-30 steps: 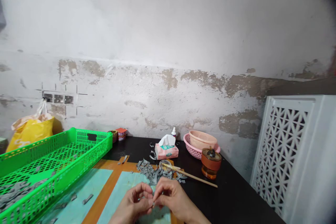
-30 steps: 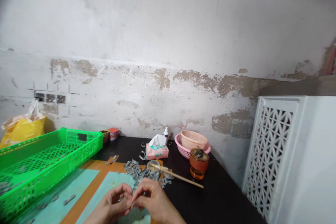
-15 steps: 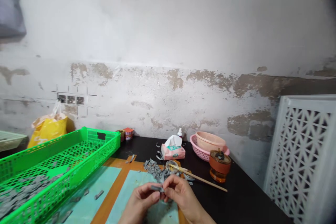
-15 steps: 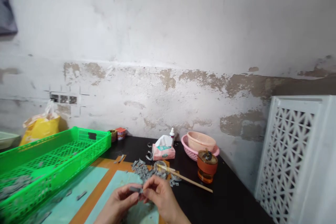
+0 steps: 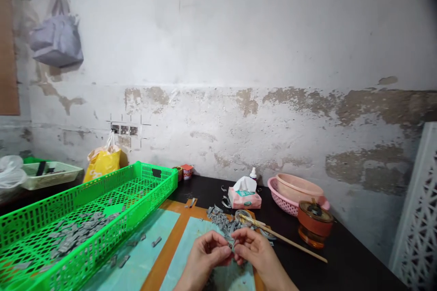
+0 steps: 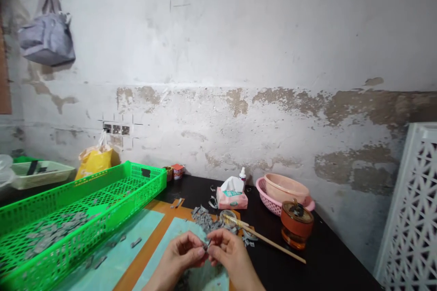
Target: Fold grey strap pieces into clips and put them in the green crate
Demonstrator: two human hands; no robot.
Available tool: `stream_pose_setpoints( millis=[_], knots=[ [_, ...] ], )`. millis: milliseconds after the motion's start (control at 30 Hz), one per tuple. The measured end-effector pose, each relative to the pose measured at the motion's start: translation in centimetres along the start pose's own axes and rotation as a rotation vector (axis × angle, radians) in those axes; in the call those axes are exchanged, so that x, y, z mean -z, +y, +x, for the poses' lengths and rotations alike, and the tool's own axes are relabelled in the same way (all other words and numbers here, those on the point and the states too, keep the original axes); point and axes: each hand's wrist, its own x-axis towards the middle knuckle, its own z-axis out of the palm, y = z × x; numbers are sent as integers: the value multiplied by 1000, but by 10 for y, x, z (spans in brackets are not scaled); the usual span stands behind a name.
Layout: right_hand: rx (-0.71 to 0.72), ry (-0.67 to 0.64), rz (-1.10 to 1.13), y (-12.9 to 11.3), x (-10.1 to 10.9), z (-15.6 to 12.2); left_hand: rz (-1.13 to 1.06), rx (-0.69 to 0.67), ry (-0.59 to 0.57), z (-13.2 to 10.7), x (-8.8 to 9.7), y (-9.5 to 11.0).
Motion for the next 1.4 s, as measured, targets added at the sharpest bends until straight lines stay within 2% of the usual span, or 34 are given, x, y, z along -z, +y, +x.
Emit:
stream_pose_setpoints(
  millis=[300, 500, 667, 1033, 1400],
  knots=[
    [-94, -153, 104, -16, 2, -7, 64, -58, -86, 0, 0, 13],
    [-195, -76, 55, -12, 3, -6, 120, -56, -29, 2, 2, 7],
    [-223, -41, 89, -11, 2, -3, 175, -90, -38, 1, 1, 5],
    [-214, 2, 83, -12, -1, -3, 171, -88, -131, -6, -4, 13],
    [-173, 22, 19, -11, -5, 0, 283, -170, -46, 4, 7, -5]
  ],
)
